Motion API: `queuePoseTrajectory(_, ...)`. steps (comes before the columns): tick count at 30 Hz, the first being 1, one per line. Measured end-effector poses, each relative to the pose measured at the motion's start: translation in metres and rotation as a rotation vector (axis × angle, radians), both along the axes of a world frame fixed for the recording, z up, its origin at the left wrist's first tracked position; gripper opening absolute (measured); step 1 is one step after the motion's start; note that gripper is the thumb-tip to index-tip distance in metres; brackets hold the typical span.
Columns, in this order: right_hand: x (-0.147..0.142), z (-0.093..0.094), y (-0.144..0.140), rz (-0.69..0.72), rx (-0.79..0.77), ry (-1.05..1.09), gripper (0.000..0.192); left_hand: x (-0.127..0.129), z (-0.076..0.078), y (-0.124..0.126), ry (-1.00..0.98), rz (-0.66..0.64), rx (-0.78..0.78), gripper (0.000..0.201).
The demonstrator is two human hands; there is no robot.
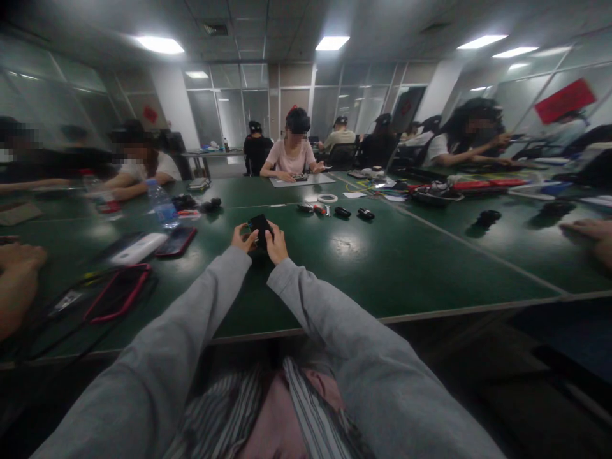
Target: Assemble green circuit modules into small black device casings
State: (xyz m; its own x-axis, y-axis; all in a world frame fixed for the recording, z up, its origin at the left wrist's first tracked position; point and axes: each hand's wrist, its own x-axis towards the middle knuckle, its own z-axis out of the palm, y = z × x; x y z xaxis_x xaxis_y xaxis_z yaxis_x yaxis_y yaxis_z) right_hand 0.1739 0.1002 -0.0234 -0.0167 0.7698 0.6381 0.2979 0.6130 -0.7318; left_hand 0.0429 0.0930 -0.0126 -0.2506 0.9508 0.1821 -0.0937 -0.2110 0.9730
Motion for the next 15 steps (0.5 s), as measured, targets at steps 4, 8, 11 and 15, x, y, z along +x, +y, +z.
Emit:
queuePoseTrajectory(4,0.0013,-0.0008,0.0016,-0.031,-0.021,0.017,0.048,0.0005,0.0016,-0.0006,-0.034,-0.003,-0.027,0.067)
queuePoseTrajectory(8,0.0044,0.0031,0.0006,-0.106,-0.052,0.043,0.045,-0.0003,0.0014,0.0012,-0.050,-0.017,-0.060,0.064)
queuePoseTrajectory(11,0.0067,0.0060,0.0002,-0.120,-0.153,0.070,0.042,-0.0012,0.0019,0.0023,-0.075,0.011,-0.082,0.059)
queuePoseTrajectory(15,0.0078,0.0056,0.0037,-0.106,-0.276,0.151,0.041,-0.0037,0.0053,0.0029,-0.208,0.008,-0.130,0.054)
